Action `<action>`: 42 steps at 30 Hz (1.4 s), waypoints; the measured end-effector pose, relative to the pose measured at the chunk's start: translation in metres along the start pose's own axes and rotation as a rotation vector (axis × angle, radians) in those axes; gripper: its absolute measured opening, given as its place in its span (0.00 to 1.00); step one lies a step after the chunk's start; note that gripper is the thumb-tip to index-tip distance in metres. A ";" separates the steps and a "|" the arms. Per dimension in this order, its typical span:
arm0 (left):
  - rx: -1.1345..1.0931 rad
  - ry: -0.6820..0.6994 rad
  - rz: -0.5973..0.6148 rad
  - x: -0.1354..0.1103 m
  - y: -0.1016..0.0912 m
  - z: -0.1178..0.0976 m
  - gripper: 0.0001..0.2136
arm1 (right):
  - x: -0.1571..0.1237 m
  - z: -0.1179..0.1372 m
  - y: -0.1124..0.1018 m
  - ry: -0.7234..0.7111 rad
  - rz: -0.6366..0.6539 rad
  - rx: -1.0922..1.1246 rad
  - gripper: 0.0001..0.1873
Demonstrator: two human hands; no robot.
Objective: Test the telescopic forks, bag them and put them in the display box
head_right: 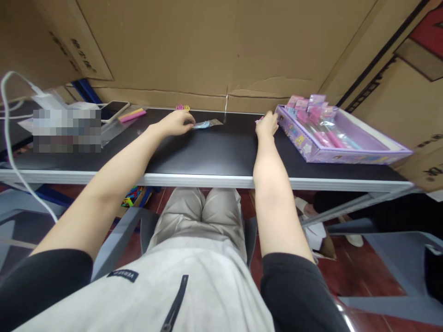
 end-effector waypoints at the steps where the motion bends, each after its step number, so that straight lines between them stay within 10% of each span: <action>1: -0.009 0.028 -0.001 0.002 0.000 -0.002 0.23 | -0.002 0.002 -0.002 0.000 0.000 -0.001 0.18; 42: 0.091 0.011 0.280 0.046 -0.005 -0.100 0.30 | -0.016 0.036 -0.007 0.028 0.046 0.042 0.19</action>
Point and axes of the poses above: each hand's wrist, its own x-axis towards the middle knuckle, its own y-axis out of the palm, z = x × y, the point moved 2 cm from there along x, towards the middle knuckle, and after that the axes turned 8 degrees about x, right-handed, at the moved point
